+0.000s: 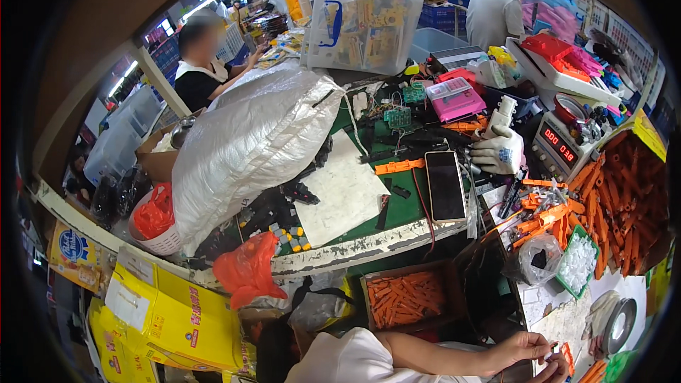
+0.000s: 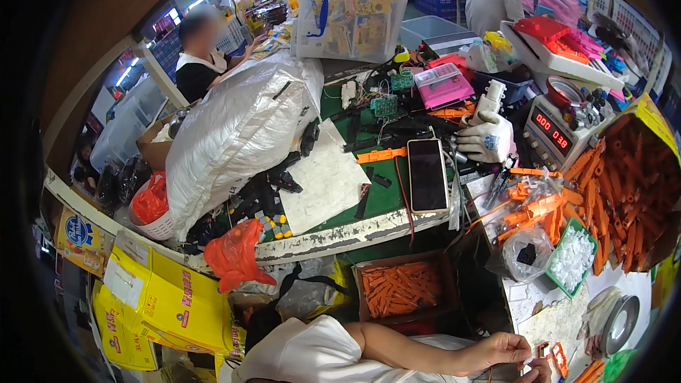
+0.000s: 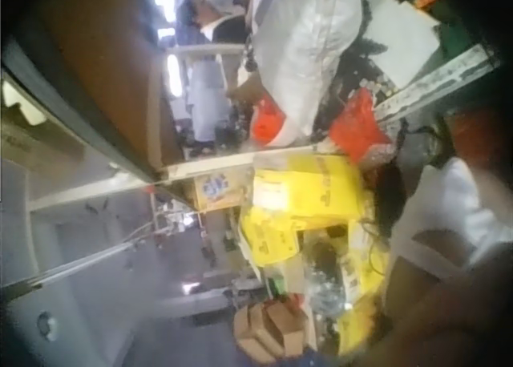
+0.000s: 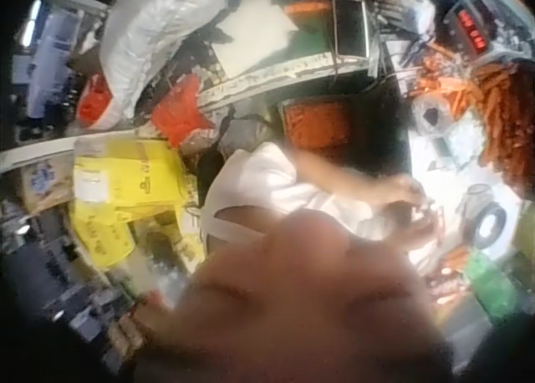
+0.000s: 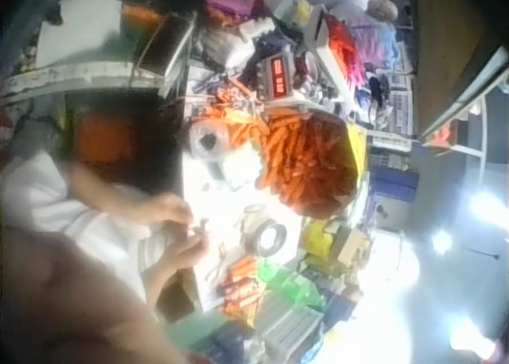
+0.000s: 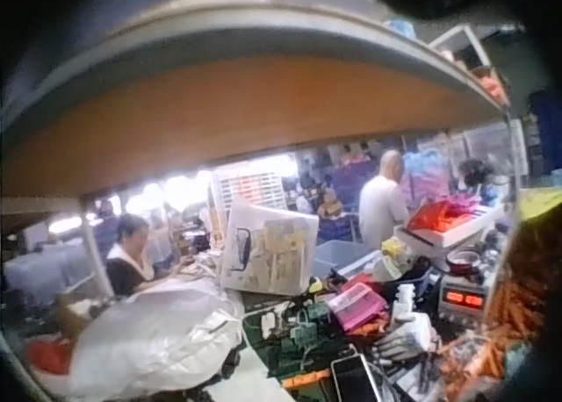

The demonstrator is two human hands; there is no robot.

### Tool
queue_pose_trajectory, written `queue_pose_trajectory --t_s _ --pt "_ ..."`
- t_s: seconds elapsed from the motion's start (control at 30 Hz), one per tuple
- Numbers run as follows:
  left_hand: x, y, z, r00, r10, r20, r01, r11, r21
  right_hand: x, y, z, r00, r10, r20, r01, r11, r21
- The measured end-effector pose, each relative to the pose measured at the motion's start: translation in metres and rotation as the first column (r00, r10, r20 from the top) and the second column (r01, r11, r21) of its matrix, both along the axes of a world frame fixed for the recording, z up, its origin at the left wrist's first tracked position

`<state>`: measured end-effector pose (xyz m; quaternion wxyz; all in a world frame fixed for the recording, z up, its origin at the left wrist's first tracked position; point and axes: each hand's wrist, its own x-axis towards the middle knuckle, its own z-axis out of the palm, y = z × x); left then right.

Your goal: The person assembles small orange plastic components by inserting white cylindrical pieces into them. They use a screwdriver to adjust internal parts and a pair of pliers to manipulate the assembly. The person works at a cluttered table, handling the components one by one and placing finished units on the surface.

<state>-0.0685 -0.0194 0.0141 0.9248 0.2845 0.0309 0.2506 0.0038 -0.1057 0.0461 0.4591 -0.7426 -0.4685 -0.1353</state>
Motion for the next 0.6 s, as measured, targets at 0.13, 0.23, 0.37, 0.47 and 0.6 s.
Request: queue_pose_trajectory --t_s 0.13,0.23,0.37,0.47,0.6 --pt "0.001 -0.003 -0.004 1.0 -0.004 -0.007 0.003 1.0 -0.01 0.012 -0.008 -0.013 0.97 -0.024 0.241 0.059 0.988 -0.141" --pt "0.01 -0.01 -0.02 1.0 0.001 -0.001 -0.001 1.0 -0.03 0.008 -0.01 -0.009 0.973 -0.039 0.226 0.062 0.993 -0.097" --pt "0.009 -0.01 -0.017 1.0 -0.003 0.002 0.003 1.0 0.012 0.007 -0.01 -0.004 0.981 -0.013 0.191 0.03 0.996 -0.087" --pt "0.009 -0.01 -0.017 1.0 -0.005 0.003 0.004 1.0 0.017 0.008 -0.015 -0.009 0.985 -0.048 0.164 0.065 0.993 -0.103" --pt "0.009 -0.013 -0.019 1.0 0.001 0.004 -0.002 1.0 0.024 0.013 -0.015 -0.014 0.973 -0.038 0.227 0.067 0.99 -0.12"
